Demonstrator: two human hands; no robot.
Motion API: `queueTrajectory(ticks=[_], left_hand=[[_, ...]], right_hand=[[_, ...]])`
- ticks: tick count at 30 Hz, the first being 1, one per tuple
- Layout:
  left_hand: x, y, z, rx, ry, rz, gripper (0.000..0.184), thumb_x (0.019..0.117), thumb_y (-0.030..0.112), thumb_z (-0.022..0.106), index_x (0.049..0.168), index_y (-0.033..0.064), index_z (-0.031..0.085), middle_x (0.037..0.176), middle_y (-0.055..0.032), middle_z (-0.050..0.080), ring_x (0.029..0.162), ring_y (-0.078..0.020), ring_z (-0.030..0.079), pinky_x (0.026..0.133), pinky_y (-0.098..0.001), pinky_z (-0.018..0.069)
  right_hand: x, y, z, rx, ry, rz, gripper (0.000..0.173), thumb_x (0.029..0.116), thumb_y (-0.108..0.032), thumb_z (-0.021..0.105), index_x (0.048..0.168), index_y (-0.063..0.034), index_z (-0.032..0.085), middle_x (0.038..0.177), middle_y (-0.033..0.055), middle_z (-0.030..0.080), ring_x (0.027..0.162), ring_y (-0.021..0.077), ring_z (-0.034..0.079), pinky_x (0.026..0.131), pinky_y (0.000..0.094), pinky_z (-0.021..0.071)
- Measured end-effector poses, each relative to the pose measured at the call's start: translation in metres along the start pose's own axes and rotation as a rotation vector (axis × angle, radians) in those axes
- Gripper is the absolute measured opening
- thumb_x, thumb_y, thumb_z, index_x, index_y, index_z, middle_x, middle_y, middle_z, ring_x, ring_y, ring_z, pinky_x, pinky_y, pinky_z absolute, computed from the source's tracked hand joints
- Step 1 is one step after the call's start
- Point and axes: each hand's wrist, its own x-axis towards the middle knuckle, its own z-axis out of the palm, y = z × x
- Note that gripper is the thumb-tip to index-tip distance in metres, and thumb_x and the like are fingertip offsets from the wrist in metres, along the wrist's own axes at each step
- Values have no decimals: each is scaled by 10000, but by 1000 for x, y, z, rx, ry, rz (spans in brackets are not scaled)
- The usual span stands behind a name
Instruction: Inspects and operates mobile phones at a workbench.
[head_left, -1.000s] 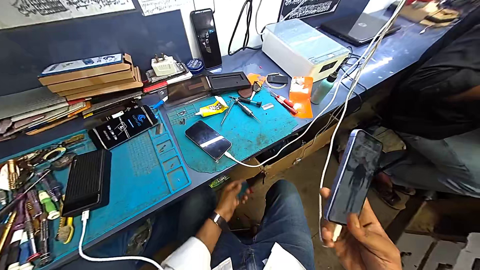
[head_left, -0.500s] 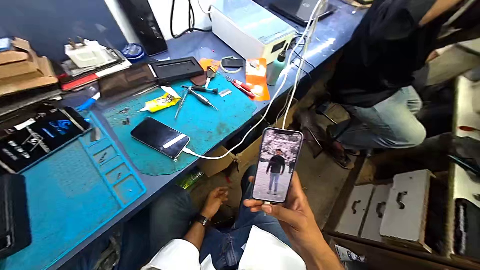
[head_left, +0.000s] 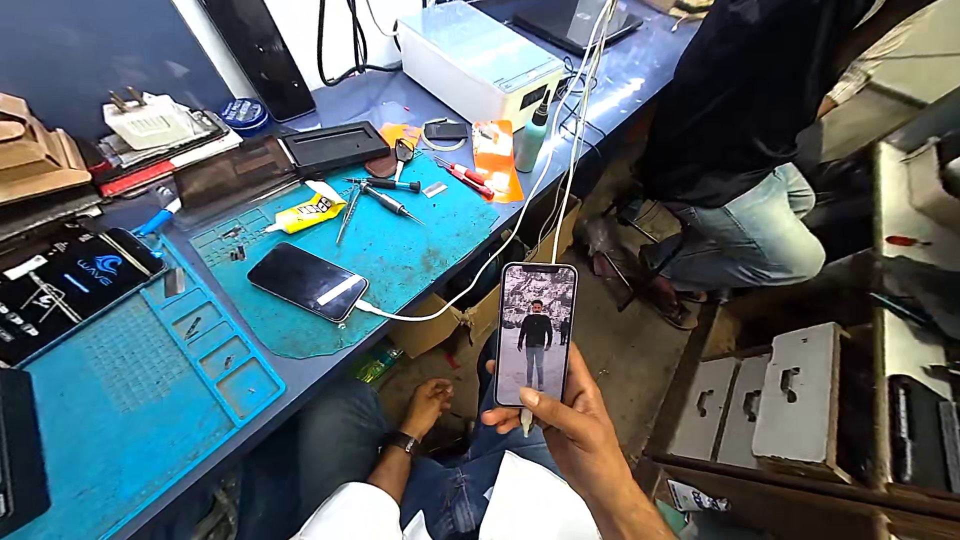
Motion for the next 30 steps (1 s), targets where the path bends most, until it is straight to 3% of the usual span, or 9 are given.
queueTrajectory(ticks=[4, 7, 10, 16, 22, 30], left_hand=[[3, -1, -1, -2, 3, -10, 323, 1059, 153, 541, 1334, -12, 580, 1237, -187, 666, 1036, -262, 694, 888, -418, 573], [5, -3, -1, -16, 2, -20, 317, 1059, 151, 540, 1325, -16, 582, 1233, -198, 664, 1039, -273, 694, 890, -430, 573], [9, -4, -2, -26, -4, -31, 311, 1058, 145, 543, 1320, -18, 584, 1238, -200, 664, 1051, -278, 694, 904, -432, 570], [11, -7, -2, -35, -6, -31, 345, 1050, 193, 556, 1333, -2, 586, 1261, -190, 668, 1082, -285, 694, 925, -446, 572], [14, -8, -4, -27, -21, -28, 365, 1053, 211, 553, 1345, -5, 577, 1286, -197, 651, 1089, -285, 690, 920, -440, 574], [10, -6, -3, -33, -19, -14, 334, 1056, 158, 535, 1335, -21, 576, 1258, -202, 649, 1068, -280, 686, 909, -438, 576]], right_hand=[[2, 4, -1, -33, -1, 4, 623, 917, 19, 665, 1459, -125, 393, 1232, 318, 640, 857, 404, 746, 704, 454, 657], [4, 7, 0, -52, -5, 6, 633, 895, 20, 687, 1444, -127, 408, 1208, 306, 656, 765, 329, 740, 598, 362, 629], [7, 11, 0, -73, 3, 9, 639, 873, 14, 724, 1422, -125, 428, 1135, 293, 677, 699, 269, 720, 558, 301, 601], [11, 16, 6, -161, 116, 24, 697, 813, 14, 795, 1398, -86, 430, 1061, 282, 708, 577, 236, 683, 457, 276, 561], [14, 20, 7, -135, 75, 14, 766, 790, -4, 831, 1410, -74, 387, 1081, 278, 703, 600, 227, 695, 464, 269, 567], [13, 20, 9, -151, 59, 12, 632, 820, -3, 806, 1338, -50, 446, 1026, 276, 705, 582, 226, 681, 483, 283, 571]])
